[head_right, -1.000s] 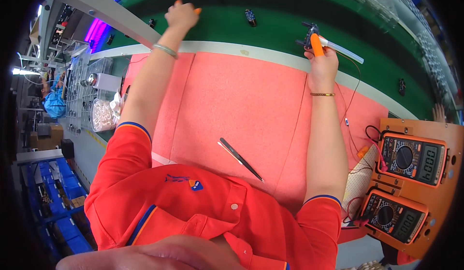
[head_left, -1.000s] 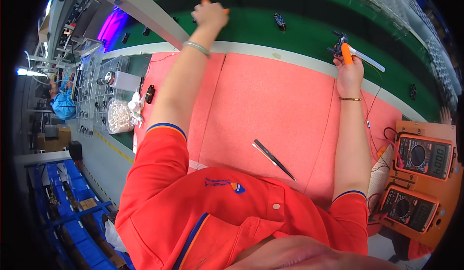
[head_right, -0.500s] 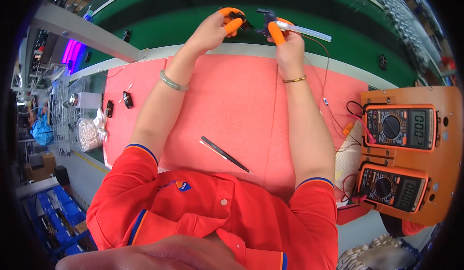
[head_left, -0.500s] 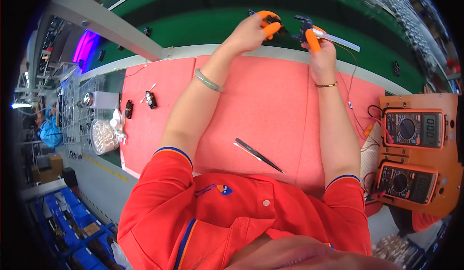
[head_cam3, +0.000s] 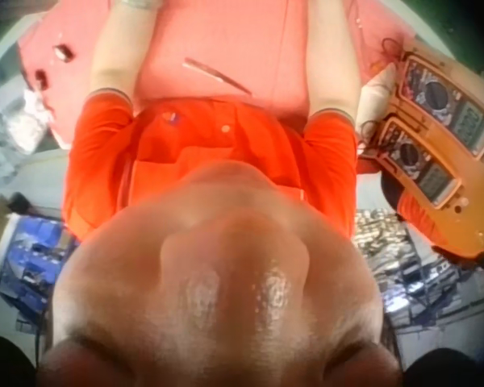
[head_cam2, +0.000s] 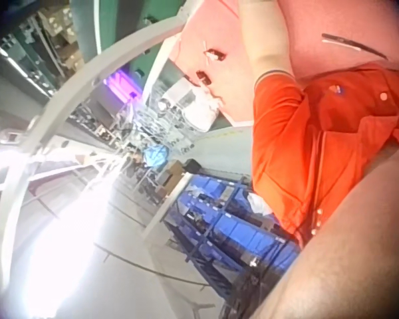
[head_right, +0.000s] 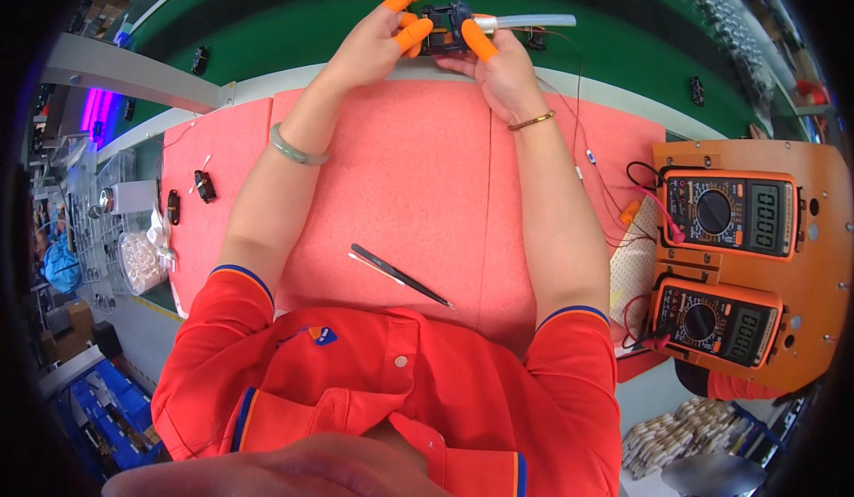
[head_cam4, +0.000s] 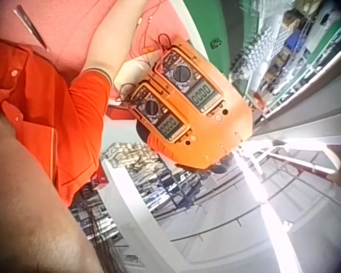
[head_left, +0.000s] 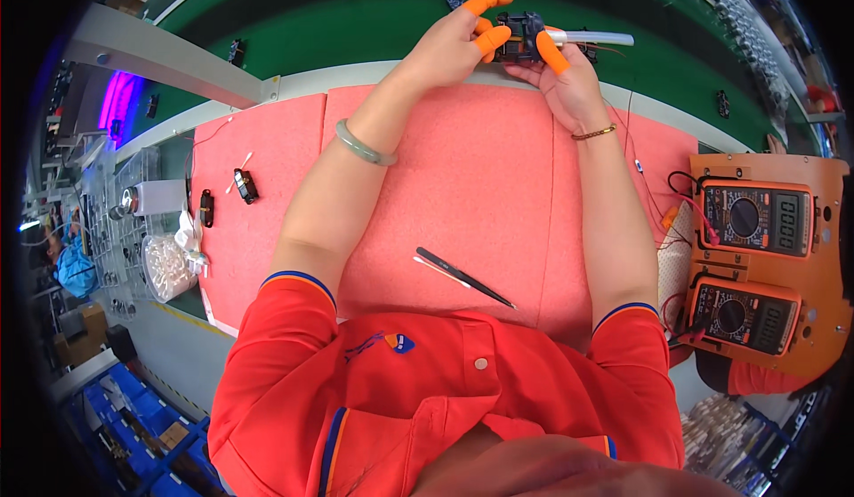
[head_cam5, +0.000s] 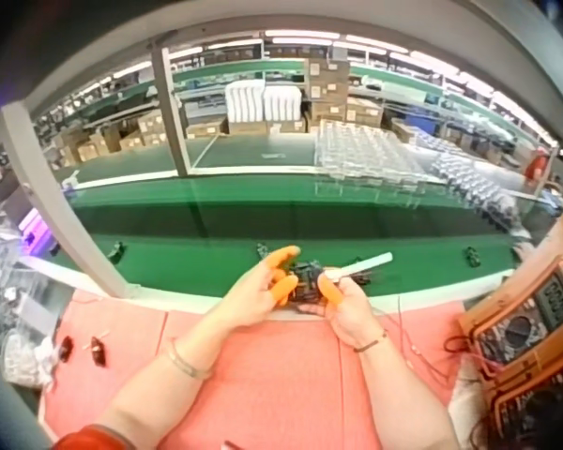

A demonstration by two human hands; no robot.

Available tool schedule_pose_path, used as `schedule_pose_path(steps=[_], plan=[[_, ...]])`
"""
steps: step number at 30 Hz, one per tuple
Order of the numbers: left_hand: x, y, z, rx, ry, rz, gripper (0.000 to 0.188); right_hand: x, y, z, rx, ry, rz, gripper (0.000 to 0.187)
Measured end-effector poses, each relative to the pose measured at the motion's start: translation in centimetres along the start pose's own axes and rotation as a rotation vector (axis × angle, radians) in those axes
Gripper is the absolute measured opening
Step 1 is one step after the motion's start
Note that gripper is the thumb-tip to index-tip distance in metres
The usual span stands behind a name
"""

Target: Measure the voltage or resistance of small electronic components using multiple digital multimeters and test probes.

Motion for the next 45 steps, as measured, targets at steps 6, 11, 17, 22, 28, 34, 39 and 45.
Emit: schedule_pose_path(steps=[6,11,17,22,28,34,39,45], plan=[[0.4,-1.0,-0.3,-0.070,-0.029,-0.080,0.037,0.5,1.0,-0.4,-0.169,0.055,-0.015,0.020],[0.6,-1.4,-0.7,-0.071,-0.008,-0.115,0.036,0.8,1.3,-0.4,-0.187,0.082,0.168,0.018],[-0.3,-2.1,-1.1,-0.131,-0.015,-0.060,0.035,0.0,1.7,-0.1,-0.042,0.033,0.307,0.020],[-0.4,-2.1,-1.2,-0.152,-0.035,-0.089,0.035,-0.3,1.6,0.0,-0.061,0.006,0.388,0.020],[-0.2,-1.5,-0.9,-0.161,-0.111,-0.103,0.038,0.3,0.7,0.1,-0.030,0.043,0.350,0.020],[-0.3,-1.3,-0.7,-0.181,-0.140,-0.348,0.041,0.2,0.5,-0.3,-0.068,0.091,0.168,0.020],[-0.1,-1.2,-0.7,-0.155,-0.117,-0.358,0.040,0.4,0.4,-0.5,-0.182,0.121,0.021,0.020],[1.2,-0.2,-0.6,-0.238,-0.078,-0.371,0.030,0.4,0.7,-0.5,-0.205,0.150,0.019,0.020]])
Point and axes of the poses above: each hand's wrist, its own z-axis towards the middle knuckle, its own y-axis out of the back of the hand, x = y × z, the point moved 7 cm from there along z, towards the middle knuckle, and after that the axes turned 13 degrees about -z, right-handed, at the moved point
